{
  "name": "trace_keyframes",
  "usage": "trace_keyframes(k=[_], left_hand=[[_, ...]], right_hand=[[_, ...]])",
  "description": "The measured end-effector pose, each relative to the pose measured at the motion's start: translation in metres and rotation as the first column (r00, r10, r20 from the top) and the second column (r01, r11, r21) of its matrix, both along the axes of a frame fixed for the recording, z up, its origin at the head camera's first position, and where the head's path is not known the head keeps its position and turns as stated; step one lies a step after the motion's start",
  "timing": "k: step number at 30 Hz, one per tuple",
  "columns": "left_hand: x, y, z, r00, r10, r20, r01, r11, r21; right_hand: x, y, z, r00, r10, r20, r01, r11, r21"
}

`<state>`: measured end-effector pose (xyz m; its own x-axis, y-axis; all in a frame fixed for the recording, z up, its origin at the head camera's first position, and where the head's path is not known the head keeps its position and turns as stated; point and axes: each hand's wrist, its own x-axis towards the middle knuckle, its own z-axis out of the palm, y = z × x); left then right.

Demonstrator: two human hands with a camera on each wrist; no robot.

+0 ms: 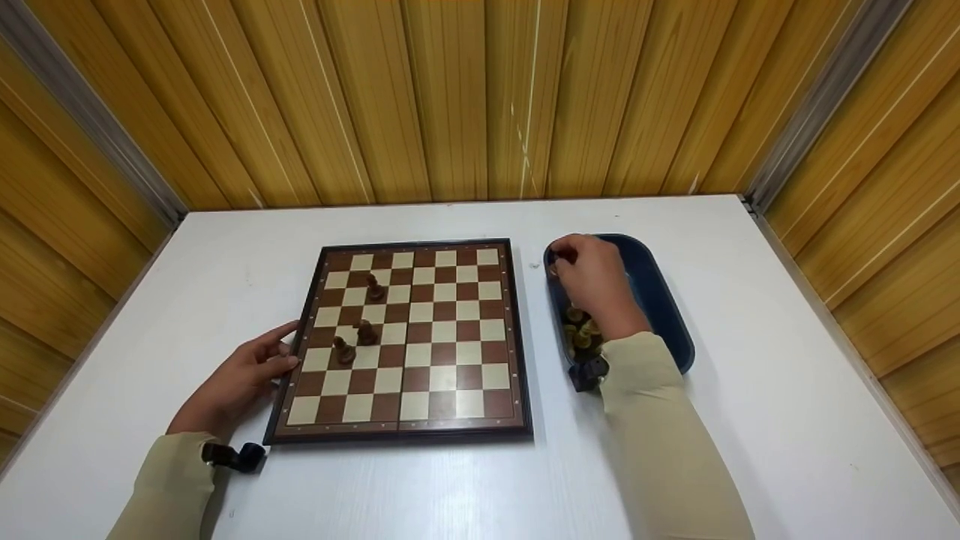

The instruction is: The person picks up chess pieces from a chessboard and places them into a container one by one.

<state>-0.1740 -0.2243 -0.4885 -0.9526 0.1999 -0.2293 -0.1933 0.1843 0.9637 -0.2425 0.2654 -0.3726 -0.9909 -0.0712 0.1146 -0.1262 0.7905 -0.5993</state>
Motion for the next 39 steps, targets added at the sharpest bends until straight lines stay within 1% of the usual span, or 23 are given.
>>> trace_keyframes(k=[5,11,14,16,21,24,26,29,33,36,39], left_hand=[[0.001,0.0,0.0,1.0,0.001,0.0,-0.001,1.0,-0.008],[0.0,-0.001,0.0,1.0,-0.005,-0.012,0.004,1.0,-0.021],[-0.001,-0.002,0.001,1.0,-0.009,-0.025,0.008,1.0,-0.03],[0.0,-0.001,0.001,1.0,-0.007,-0.016,0.006,1.0,-0.018],[0.001,0.0,0.0,1.0,0.012,0.003,-0.012,1.0,0.019],[0.001,0.0,0.0,1.0,0.009,-0.005,-0.009,1.0,0.025],[0.001,0.0,0.0,1.0,0.008,-0.002,-0.008,1.0,0.027],[0.001,-0.001,0.001,1.0,-0.009,-0.009,0.01,1.0,0.022],[0.001,-0.001,0.002,0.999,-0.033,-0.03,0.034,0.999,0.009],[0.001,-0.002,0.001,0.999,-0.034,-0.04,0.034,0.999,-0.002],[0.001,-0.002,0.0,0.999,-0.031,-0.035,0.031,1.0,-0.002]], right_hand=[[-0.002,0.003,0.003,1.0,0.027,0.0,-0.027,0.999,0.023],[-0.006,0.01,0.009,0.997,0.05,0.051,-0.053,0.997,0.056],[-0.01,0.013,0.011,0.996,0.068,0.059,-0.073,0.994,0.085],[-0.013,0.014,0.013,0.994,0.08,0.073,-0.086,0.992,0.095],[-0.019,0.016,0.016,0.982,0.11,0.153,-0.123,0.989,0.082],[-0.023,0.017,0.017,0.973,0.125,0.195,-0.142,0.987,0.078],[-0.026,0.017,0.017,0.968,0.135,0.213,-0.155,0.984,0.084],[-0.03,0.017,0.015,0.962,0.142,0.232,-0.167,0.982,0.093],[-0.033,0.018,0.011,0.957,0.143,0.251,-0.173,0.979,0.104],[-0.036,0.02,0.007,0.957,0.141,0.254,-0.179,0.975,0.133],[-0.037,0.021,0.003,0.954,0.154,0.259,-0.199,0.967,0.158]])
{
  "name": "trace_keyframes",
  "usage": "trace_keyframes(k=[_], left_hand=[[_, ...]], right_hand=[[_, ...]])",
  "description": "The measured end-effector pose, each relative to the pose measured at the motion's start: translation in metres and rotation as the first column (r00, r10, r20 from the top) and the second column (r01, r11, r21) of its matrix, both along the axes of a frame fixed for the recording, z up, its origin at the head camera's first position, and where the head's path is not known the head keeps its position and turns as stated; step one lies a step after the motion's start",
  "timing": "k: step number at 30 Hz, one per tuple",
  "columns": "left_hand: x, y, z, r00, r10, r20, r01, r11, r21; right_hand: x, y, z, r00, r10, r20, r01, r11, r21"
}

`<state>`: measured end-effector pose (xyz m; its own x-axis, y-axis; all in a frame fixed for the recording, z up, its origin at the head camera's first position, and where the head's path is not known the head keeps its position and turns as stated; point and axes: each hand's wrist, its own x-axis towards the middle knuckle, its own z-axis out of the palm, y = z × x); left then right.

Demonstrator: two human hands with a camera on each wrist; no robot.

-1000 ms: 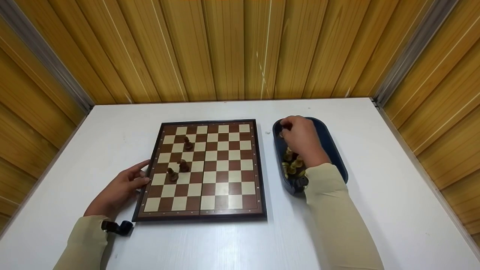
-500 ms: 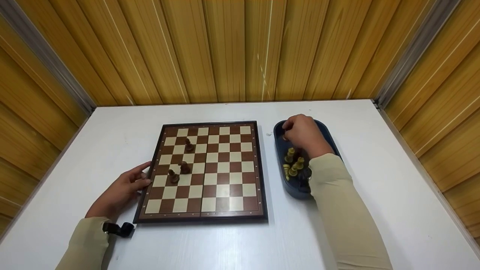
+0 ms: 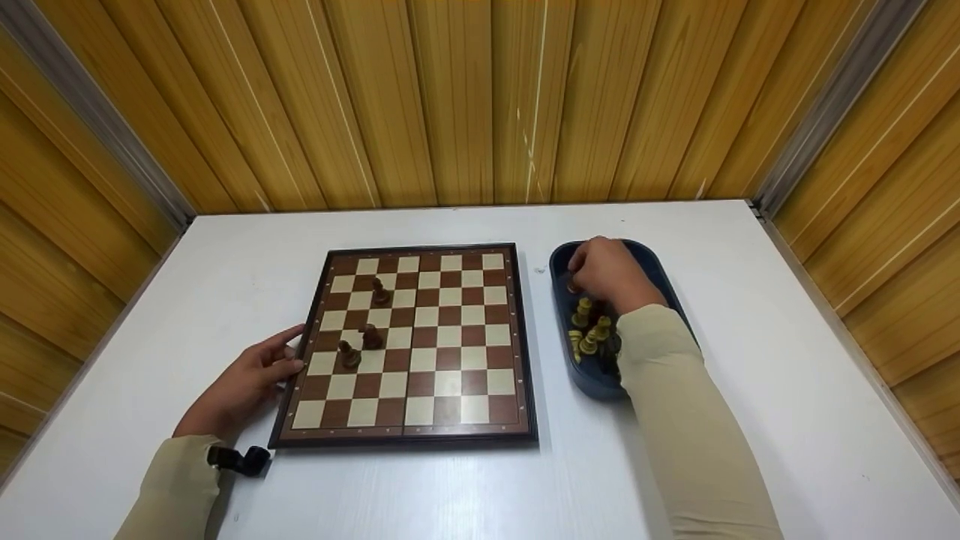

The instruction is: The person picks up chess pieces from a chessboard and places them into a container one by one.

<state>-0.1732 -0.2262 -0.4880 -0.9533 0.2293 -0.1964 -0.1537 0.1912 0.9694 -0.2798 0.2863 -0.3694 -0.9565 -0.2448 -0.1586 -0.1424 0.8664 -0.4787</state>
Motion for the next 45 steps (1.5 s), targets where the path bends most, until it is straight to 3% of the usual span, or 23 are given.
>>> trace_keyframes(k=[10,20,32,45], left_hand=[[0.0,0.002,0.0,1.0,-0.015,-0.006,0.015,1.0,0.001],[0.0,0.001,-0.001,1.0,0.008,0.017,-0.008,1.0,0.0],[0.0,0.0,-0.001,1.0,-0.01,0.003,0.01,1.0,-0.011],[-0.001,0.002,0.001,0.999,0.02,0.028,-0.019,1.0,-0.016]], right_hand=[[0.0,0.002,-0.006,0.998,0.054,-0.012,-0.053,0.995,0.08],[0.001,0.0,-0.002,0.999,0.03,-0.022,-0.029,0.997,0.069],[0.003,-0.006,0.001,0.998,0.041,-0.041,-0.038,0.997,0.074],[0.005,-0.019,0.008,0.994,0.071,-0.079,-0.065,0.995,0.072]])
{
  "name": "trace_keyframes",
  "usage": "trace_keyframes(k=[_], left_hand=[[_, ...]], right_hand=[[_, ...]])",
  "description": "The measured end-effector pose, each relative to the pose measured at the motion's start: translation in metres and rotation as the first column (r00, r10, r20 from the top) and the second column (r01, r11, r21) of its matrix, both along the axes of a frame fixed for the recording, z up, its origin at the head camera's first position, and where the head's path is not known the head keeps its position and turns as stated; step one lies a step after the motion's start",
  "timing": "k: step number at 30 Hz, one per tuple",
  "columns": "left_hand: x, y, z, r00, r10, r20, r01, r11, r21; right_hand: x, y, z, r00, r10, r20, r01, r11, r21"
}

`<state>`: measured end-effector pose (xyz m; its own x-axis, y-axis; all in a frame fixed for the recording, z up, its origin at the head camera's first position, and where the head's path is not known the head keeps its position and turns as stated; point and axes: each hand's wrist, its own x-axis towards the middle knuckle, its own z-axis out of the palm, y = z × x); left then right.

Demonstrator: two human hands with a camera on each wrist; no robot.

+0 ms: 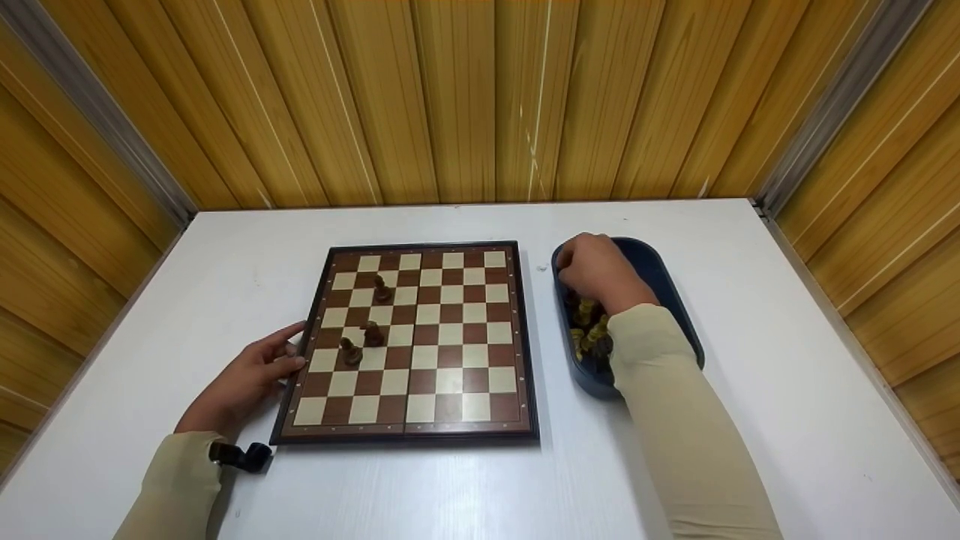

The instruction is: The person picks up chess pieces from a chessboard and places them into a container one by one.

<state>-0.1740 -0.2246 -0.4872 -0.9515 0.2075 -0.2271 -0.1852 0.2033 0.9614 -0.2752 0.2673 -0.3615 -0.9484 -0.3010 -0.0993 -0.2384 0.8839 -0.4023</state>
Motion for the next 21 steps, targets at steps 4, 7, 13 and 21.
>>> trace_keyframes(k=[4,7,13,21], left_hand=[[0.0,0.0,0.001,1.0,0.002,-0.006,-0.002,1.0,-0.012],[0.0,0.0,0.001,1.0,0.004,-0.011,-0.004,1.0,-0.017],[0.0,-0.002,-0.002,1.0,-0.011,-0.015,0.011,1.0,-0.005],[0.0,-0.002,0.0,1.0,-0.019,-0.017,0.019,1.0,-0.006]], right_hand=[[0.0,-0.005,0.002,1.0,0.008,-0.007,-0.008,1.0,0.006],[0.001,-0.009,0.002,1.0,0.014,-0.011,-0.014,1.0,0.005],[0.003,-0.018,0.005,1.0,0.011,0.006,-0.011,1.0,0.003],[0.007,-0.031,0.007,1.0,0.017,-0.015,-0.017,1.0,-0.004]])
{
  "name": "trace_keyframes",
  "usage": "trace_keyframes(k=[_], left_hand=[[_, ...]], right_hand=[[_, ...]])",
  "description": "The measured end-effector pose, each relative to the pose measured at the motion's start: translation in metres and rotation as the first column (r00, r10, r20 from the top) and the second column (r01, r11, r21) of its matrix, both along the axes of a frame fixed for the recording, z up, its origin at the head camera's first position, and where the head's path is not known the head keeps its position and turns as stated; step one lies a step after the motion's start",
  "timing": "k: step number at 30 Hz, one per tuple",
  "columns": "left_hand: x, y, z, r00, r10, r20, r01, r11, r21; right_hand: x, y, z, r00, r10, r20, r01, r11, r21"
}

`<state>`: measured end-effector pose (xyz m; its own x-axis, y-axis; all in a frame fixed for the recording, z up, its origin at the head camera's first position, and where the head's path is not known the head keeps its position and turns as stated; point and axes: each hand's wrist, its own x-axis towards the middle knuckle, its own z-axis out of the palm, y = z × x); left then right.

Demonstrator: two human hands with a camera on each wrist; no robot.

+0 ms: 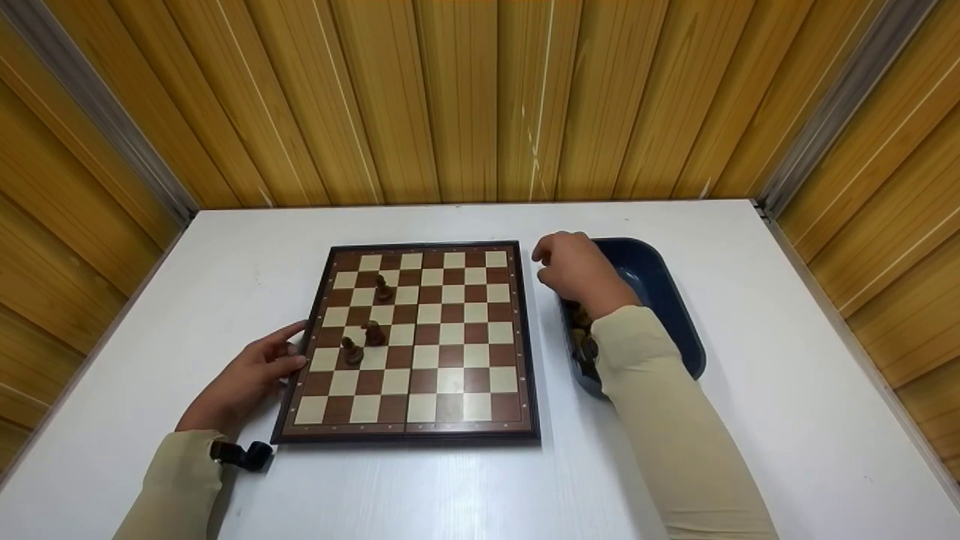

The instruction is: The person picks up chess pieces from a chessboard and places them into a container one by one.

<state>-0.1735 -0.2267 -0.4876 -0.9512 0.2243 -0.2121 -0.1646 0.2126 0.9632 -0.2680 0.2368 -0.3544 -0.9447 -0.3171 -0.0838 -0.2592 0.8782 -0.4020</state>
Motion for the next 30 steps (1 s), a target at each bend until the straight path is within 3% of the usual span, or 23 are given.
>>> trace_keyframes(k=[15,30], left_hand=[[0.001,0.001,0.001,1.0,0.006,-0.025,-0.007,1.0,-0.03],[0.003,0.001,0.004,1.0,0.007,-0.002,-0.007,1.0,0.015]], right_hand=[[0.008,-0.019,0.003,0.998,0.054,-0.023,-0.054,0.998,-0.01],[0.017,-0.036,0.002,0.99,0.131,-0.052,-0.133,0.99,-0.037]])
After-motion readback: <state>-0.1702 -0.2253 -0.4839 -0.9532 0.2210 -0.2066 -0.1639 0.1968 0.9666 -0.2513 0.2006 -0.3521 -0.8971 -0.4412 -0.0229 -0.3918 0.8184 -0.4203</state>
